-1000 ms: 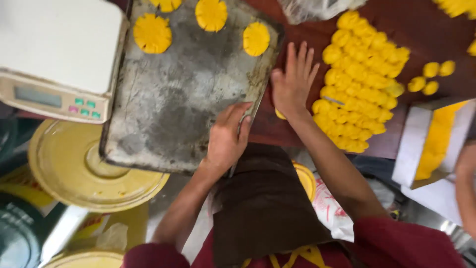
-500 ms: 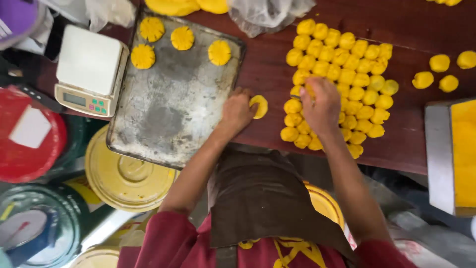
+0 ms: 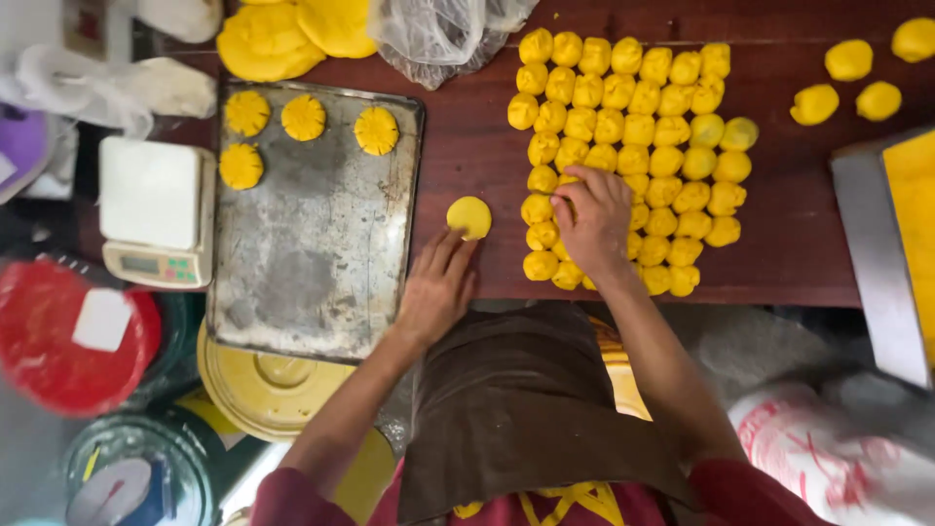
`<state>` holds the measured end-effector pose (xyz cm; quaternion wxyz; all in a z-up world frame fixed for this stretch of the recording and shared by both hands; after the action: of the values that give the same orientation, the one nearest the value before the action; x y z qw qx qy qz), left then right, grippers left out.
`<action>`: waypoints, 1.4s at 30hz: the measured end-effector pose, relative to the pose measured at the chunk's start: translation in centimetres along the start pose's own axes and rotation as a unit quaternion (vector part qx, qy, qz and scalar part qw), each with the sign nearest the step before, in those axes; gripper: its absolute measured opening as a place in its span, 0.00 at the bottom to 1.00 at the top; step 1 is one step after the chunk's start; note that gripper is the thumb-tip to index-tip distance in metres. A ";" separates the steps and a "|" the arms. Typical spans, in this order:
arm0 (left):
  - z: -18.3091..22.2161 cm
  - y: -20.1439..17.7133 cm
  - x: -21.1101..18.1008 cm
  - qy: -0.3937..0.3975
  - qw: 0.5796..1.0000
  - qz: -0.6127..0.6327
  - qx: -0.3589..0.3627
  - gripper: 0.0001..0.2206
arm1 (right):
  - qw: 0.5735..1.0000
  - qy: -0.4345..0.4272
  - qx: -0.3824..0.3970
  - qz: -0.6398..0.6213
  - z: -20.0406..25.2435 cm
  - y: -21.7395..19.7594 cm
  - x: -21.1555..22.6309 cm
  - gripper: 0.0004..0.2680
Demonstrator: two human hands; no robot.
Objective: The person is shaping and scoring small balls of yellow dough into a flower-like pattern before placing them on a baking tray.
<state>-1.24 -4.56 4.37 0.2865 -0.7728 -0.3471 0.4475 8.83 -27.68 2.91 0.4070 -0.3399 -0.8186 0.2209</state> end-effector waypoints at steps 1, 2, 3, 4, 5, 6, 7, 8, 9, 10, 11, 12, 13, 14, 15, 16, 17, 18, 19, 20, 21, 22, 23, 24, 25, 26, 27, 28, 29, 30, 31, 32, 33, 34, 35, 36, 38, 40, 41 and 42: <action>-0.7 0.4 -0.2 -0.002 1.000 0.010 0.005 0.25 | 1.000 0.005 0.006 0.009 -0.1 0.0 0.1 0.05; -1.3 0.8 -0.3 -0.001 1.000 0.006 0.009 0.30 | 1.000 0.001 0.005 0.011 -0.1 0.1 0.3 0.05; -1.7 0.9 -0.6 -0.004 1.000 0.002 0.014 0.37 | 1.000 -0.002 0.008 0.011 0.0 0.1 0.8 0.05; -1.0 1.0 -0.2 -0.010 1.000 0.011 0.022 0.37 | 1.000 0.005 0.018 0.018 0.5 -0.1 1.5 0.05; -0.9 1.5 0.2 -0.002 0.999 0.012 0.032 0.39 | 1.000 0.011 0.013 0.007 0.3 -0.3 1.8 0.05; -1.0 1.9 0.3 0.007 0.999 0.014 0.042 0.41 | 1.000 0.018 0.009 -0.005 0.1 -0.7 2.0 0.05; -0.8 2.3 1.7 0.011 0.999 0.020 0.036 0.41 | 1.000 0.014 0.006 0.003 -0.5 -0.5 2.3 0.05; -0.6 2.7 3.2 -0.045 0.997 0.066 0.021 0.36 | 0.999 0.050 -0.014 -0.014 -1.1 -0.6 2.2 0.04; 0.6 3.0 4.3 -0.107 0.988 0.109 0.013 0.31 | 0.995 0.093 -0.027 -0.036 -0.7 -1.0 2.3 0.03; -0.8 2.8 4.3 -0.110 0.987 0.113 0.016 0.31 | 0.995 0.095 -0.023 -0.033 0.8 -0.6 1.6 0.03; -2.2 2.3 4.6 -0.120 0.992 0.034 -0.002 0.28 | 0.972 0.201 -0.049 -0.109 2.6 -0.1 0.2 0.03; -3.7 1.6 4.6 -0.128 0.991 -0.046 -0.019 0.24 | 0.932 0.305 -0.074 -0.183 4.5 0.2 -1.1 0.02; -3.8 2.1 4.4 -0.123 0.991 -0.055 -0.027 0.24 | 0.931 0.298 -0.079 -0.193 4.4 0.4 -1.0 0.02; -4.1 2.5 3.9 -0.088 0.993 -0.070 -0.037 0.23 | 0.859 0.399 -0.086 -0.310 4.7 0.8 -1.4 0.02; -4.2 3.0 3.3 -0.055 0.994 -0.087 -0.043 0.21 | 0.760 0.491 -0.085 -0.418 5.1 1.3 -1.7 0.03; -4.5 2.8 3.3 -0.052 0.993 -0.097 -0.048 0.21 | 0.758 0.486 -0.083 -0.428 4.6 1.0 -1.7 0.03; -4.0 3.1 2.8 -0.090 0.992 -0.087 -0.013 0.17 | 0.698 0.523 -0.070 -0.484 4.9 0.4 -1.9 0.05; -3.4 3.5 2.5 -0.129 0.989 -0.076 0.021 0.13 | 0.632 0.558 -0.056 -0.536 5.3 -0.2 -2.0 0.07; -2.6 4.4 2.3 -0.136 0.986 -0.095 0.016 0.13 | 0.624 0.556 -0.042 -0.548 4.6 -0.9 -2.1 0.07; -1.7 5.0 2.2 -0.162 0.986 -0.041 -0.006 0.13 | 0.595 0.565 -0.020 -0.571 4.0 -1.4 -2.0 0.08; -0.4 5.4 2.1 -0.190 0.981 0.013 -0.030 0.13 | 0.565 0.575 0.008 -0.591 3.5 -1.9 -1.7 0.10; -0.4 4.9 1.2 -0.201 0.979 -0.007 -0.038 0.13 | 0.556 0.574 0.028 -0.601 3.6 -1.9 -1.6 0.10; -0.3 4.9 0.6 -0.297 0.943 0.135 -0.073 0.14 | 0.569 0.566 0.043 -0.595 3.6 -2.2 -1.8 0.10; -0.1 4.9 0.0 -0.380 0.876 0.275 -0.109 0.15 | 0.583 0.557 0.057 -0.589 3.6 -2.3 -1.8 0.11; 0.1 5.1 0.2 -0.385 0.875 0.271 -0.116 0.15 | 0.581 0.557 0.066 -0.589 3.9 -1.8 -1.8 0.11; 0.8 5.6 0.7 -0.467 0.776 0.401 -0.136 0.14 | 0.631 0.526 0.075 -0.565 4.0 -1.4 -1.7 0.10; 1.4 6.5 0.9 -0.530 0.651 0.523 -0.149 0.14 | 0.682 0.491 0.080 -0.536 4.2 -1.3 -1.6 0.08; 0.3 5.2 0.0 -0.531 0.647 0.525 -0.153 0.14 | 0.684 0.490 0.084 -0.534 4.0 -1.0 -0.8 0.08; -1.2 4.2 -0.8 -0.539 0.600 0.571 -0.151 0.14 | 0.731 0.443 0.086 -0.512 3.4 -0.8 0.2 0.06; -2.6 3.0 -1.5 -0.546 0.550 0.614 -0.149 0.15 | 0.775 0.394 0.088 -0.486 2.8 -0.6 1.4 0.05; -3.2 2.4 -1.3 -0.546 0.545 0.622 -0.137 0.15 | 0.781 0.397 0.079 -0.476 2.1 -1.0 2.8 0.05; -3.9 1.5 -0.8 -0.533 0.598 0.586 -0.116 0.18 | 0.835 0.336 0.068 -0.430 1.1 -1.4 4.6 0.05; -4.6 1.0 -0.5 -0.518 0.646 0.553 -0.092 0.20 | 0.885 0.273 0.058 -0.373 0.2 -1.9 6.2 0.04; -4.8 0.8 0.3 -0.517 0.638 0.565 -0.078 0.20 | 0.891 0.277 0.052 -0.355 -0.3 -2.2 6.9 0.04; -4.9 0.3 1.2 -0.502 0.664 0.550 -0.071 0.20 | 0.940 0.200 0.027 -0.275 -1.0 -2.7 8.1 0.05; -5.0 -0.3 2.2 -0.485 0.689 0.534 -0.065 0.20 | 0.975 0.118 0.004 -0.190 -1.7 -3.0 9.5 0.06; -4.4 -0.1 3.8 -0.491 0.655 0.572 -0.057 0.19 | 0.987 0.084 -0.003 -0.139 -1.6 -2.6 11.0 0.06; -4.6 0.2 5.1 -0.490 0.621 0.610 -0.052 0.18 | 0.995 0.042 -0.013 -0.087 -2.0 -2.2 12.4 0.07; -4.9 0.2 5.3 -0.465 0.637 0.613 -0.047 0.19 | 0.997 0.024 -0.008 -0.070 -2.4 -2.0 13.0 0.07; -5.2 0.1 5.3 -0.440 0.654 0.614 -0.043 0.19 | 0.999 0.007 -0.002 -0.052 -2.8 -2.0 13.6 0.06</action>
<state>5.31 -1.13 3.94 -0.2739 -0.5340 0.1026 0.7933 4.38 -18.81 12.81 0.4225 -0.2995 -0.8328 0.1953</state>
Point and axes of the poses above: each hand's wrist, its own z-axis away from the middle knuckle, its own y-axis out of the palm, x = y × z, the point moved 4 cm from there along -z, towards the middle knuckle, and after that the axes turned 14 degrees about -x, right-handed, at the moved point
